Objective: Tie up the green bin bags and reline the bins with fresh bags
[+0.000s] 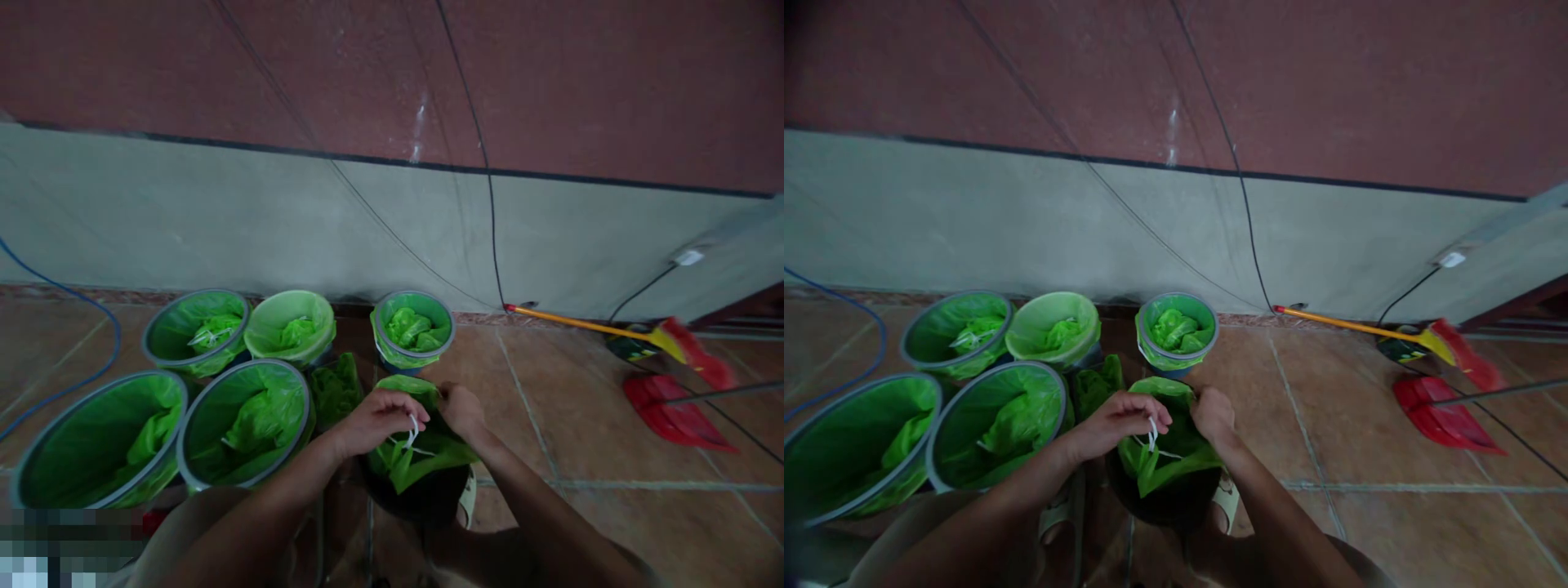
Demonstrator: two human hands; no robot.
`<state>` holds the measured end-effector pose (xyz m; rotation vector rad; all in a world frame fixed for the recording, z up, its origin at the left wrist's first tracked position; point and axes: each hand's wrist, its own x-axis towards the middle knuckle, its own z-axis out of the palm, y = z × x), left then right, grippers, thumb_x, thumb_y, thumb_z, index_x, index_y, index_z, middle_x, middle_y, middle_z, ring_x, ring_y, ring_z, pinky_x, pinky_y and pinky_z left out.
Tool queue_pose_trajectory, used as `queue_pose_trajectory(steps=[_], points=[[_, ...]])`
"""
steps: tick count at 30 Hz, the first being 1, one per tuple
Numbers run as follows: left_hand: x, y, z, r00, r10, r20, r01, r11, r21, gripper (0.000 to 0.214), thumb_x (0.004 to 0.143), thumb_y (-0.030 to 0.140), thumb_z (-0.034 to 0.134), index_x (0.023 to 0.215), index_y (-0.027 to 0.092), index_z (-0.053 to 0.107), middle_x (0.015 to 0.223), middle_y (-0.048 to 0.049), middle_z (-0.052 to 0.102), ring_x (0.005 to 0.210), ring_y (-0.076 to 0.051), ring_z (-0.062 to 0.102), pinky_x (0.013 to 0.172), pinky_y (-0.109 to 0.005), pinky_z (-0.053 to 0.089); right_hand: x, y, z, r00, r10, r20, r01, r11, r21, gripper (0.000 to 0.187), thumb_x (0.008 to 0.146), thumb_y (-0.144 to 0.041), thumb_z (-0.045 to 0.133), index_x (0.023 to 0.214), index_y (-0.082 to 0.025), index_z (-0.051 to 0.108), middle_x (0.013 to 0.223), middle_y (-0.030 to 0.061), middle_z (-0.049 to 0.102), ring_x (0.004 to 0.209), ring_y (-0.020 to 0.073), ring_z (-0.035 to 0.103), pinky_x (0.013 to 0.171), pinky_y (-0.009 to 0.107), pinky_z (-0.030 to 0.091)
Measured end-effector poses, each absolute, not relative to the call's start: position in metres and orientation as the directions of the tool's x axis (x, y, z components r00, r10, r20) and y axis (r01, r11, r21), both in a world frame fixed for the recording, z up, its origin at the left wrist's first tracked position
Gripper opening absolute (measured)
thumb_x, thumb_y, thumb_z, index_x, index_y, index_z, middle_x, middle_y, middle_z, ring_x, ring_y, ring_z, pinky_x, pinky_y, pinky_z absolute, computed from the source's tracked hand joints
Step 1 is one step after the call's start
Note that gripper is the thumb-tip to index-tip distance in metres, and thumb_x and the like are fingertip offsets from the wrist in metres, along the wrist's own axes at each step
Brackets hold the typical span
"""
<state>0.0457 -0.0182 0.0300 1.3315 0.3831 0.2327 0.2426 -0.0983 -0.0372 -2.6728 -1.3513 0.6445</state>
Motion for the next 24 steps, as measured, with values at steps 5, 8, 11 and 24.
queue_pose_trajectory(steps=[5,8,11,24], points=[[0.047,-0.016,0.034,0.88,0.447,-0.158,-0.036,0.396,0.918,0.014,0.074,0.026,0.066,0.079,0.014,0.069,0.092,-0.0086,0.072,0.072,-0.017,0.067,0.077,-0.034,0.051,0.248,-0.099,-0.009,0.562,0.81,-0.169,0.712,-0.578,-0.399,0.016,0.082,-0.026,0.055,0.085,-0.021,0.071,0.083,0.0083,0.073,0.076,0.02,0.066,0.062,0.027,0.039],[0.048,-0.011,0.042,0.851,0.502,-0.156,-0.097,0.441,0.892,0.013,0.072,0.025,0.067,0.077,0.013,0.067,0.091,-0.0079,0.071,0.068,-0.015,0.065,0.074,-0.033,0.052,0.253,-0.101,0.009,0.579,0.814,-0.044,0.584,-0.452,-0.674,0.016,0.083,-0.029,0.056,0.078,-0.02,0.068,0.077,0.0047,0.071,0.07,0.0173,0.064,0.064,0.026,0.042],[0.05,-0.006,0.06,0.827,0.555,-0.092,-0.22,0.468,0.856,0.013,0.073,0.025,0.068,0.078,0.014,0.065,0.094,-0.0064,0.07,0.072,-0.015,0.065,0.077,-0.033,0.053,0.253,-0.101,0.035,0.627,0.764,0.154,0.439,-0.184,-0.879,0.018,0.081,-0.036,0.061,0.077,-0.019,0.066,0.073,0.0022,0.068,0.067,0.0157,0.06,0.067,0.027,0.044],[0.083,0.002,0.078,0.687,0.726,-0.032,-0.365,0.383,0.848,0.017,0.072,0.028,0.074,0.078,0.015,0.065,0.08,-0.0011,0.07,0.068,-0.011,0.063,0.072,-0.027,0.051,0.219,-0.09,0.064,0.373,0.9,-0.227,-0.145,-0.185,-0.972,0.044,0.076,-0.063,0.062,0.083,-0.02,0.054,0.053,-0.0088,0.044,0.04,0.0048,0.027,0.038,0.02,0.021]])
